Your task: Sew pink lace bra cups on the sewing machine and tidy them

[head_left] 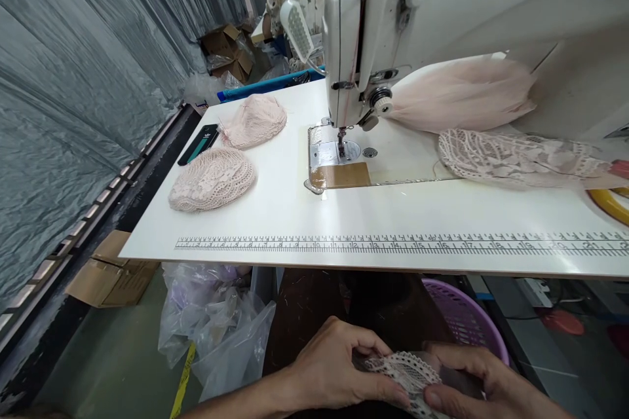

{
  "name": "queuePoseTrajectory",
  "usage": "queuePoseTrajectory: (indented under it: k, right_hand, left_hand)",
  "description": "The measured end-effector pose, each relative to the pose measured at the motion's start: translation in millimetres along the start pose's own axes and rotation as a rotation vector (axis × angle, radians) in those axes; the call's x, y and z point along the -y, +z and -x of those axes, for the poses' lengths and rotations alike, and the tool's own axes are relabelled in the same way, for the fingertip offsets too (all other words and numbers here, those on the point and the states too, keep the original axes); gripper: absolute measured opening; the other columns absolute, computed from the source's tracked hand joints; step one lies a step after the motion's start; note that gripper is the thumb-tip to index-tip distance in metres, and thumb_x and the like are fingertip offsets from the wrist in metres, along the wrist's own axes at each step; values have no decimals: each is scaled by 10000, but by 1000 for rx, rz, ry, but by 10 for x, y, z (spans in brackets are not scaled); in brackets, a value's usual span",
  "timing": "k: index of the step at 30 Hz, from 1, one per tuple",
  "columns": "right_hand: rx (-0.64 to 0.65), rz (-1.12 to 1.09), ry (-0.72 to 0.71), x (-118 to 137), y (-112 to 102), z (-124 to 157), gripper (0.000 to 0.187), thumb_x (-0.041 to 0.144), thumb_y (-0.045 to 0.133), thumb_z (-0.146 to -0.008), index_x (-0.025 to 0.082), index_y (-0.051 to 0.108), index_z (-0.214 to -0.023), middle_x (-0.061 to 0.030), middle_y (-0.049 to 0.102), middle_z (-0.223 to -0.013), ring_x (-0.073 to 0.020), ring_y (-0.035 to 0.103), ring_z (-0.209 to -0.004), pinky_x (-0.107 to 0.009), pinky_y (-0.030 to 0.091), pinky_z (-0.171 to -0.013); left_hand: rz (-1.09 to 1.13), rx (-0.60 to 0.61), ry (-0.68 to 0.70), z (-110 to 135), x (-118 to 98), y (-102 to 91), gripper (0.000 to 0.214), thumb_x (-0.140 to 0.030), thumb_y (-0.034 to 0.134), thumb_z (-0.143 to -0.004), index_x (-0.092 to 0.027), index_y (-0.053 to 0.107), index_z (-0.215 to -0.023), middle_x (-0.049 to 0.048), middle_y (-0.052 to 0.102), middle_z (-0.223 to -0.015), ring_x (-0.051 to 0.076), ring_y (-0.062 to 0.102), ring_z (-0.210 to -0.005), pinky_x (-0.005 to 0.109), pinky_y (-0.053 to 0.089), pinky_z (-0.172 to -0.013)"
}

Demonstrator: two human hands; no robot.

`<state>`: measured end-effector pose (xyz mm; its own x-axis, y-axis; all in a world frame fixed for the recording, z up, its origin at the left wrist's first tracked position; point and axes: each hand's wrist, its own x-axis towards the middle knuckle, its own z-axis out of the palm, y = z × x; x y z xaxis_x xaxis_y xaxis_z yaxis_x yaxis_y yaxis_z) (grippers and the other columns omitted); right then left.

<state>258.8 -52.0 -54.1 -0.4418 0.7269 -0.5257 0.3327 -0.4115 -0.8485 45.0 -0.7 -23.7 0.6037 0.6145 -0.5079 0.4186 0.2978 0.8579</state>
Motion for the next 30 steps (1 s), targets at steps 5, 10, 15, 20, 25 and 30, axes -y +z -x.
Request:
queuePoseTrajectory:
  k: [5,10,15,20,25,30]
  right_hand:
    - [-27,4,8,64,1,1,335,531,598,-773,203,633,-718,15,528,-696,-165,484,-695,-237,401,-647]
    - [-22,21,-37,72,-21,39,290,502,615,-770,221,651,-709,2,569,-739,-184,528,-730,-239,427,-664]
    - [-15,18,-87,18,-27,43,274,478,635,-780,221,648,-684,4,565,-759,-167,529,-710,-227,415,-632]
    - [47,21,-81,98,-4,8,328,502,609,-800,187,672,-737,-3,546,-765,-162,509,-716,-237,410,-628]
    - [74,-21,-61,196,12,12,334,487,587,-796,170,646,-710,-11,567,-749,-172,512,-722,-249,407,-652]
    - [89,-41,-6,150,-3,9,309,470,596,-769,181,588,-660,6,524,-710,-160,476,-688,-244,371,-626]
  left_hand:
    - [229,27,-102,-61,69,35,444,-448,830,-524,-122,757,-817,-4,605,-634,80,447,-570,189,333,-554]
    - [338,17,-181,-81,87,30,404,-410,867,-448,-114,745,-695,-12,581,-589,79,451,-562,194,338,-554]
    - [278,-19,-185,-74,79,15,391,-402,865,-458,-105,725,-669,-37,530,-534,67,408,-537,187,287,-510]
    - [245,-49,-193,-58,47,12,391,-414,854,-477,-93,701,-641,-46,492,-510,58,385,-516,186,275,-499]
    - [293,-37,-215,-30,74,-11,394,-417,826,-519,-87,709,-700,5,585,-597,92,478,-559,207,352,-559]
    - [100,-93,-149,-24,15,-41,263,-363,726,-633,-104,689,-662,-7,566,-583,92,463,-568,211,333,-561]
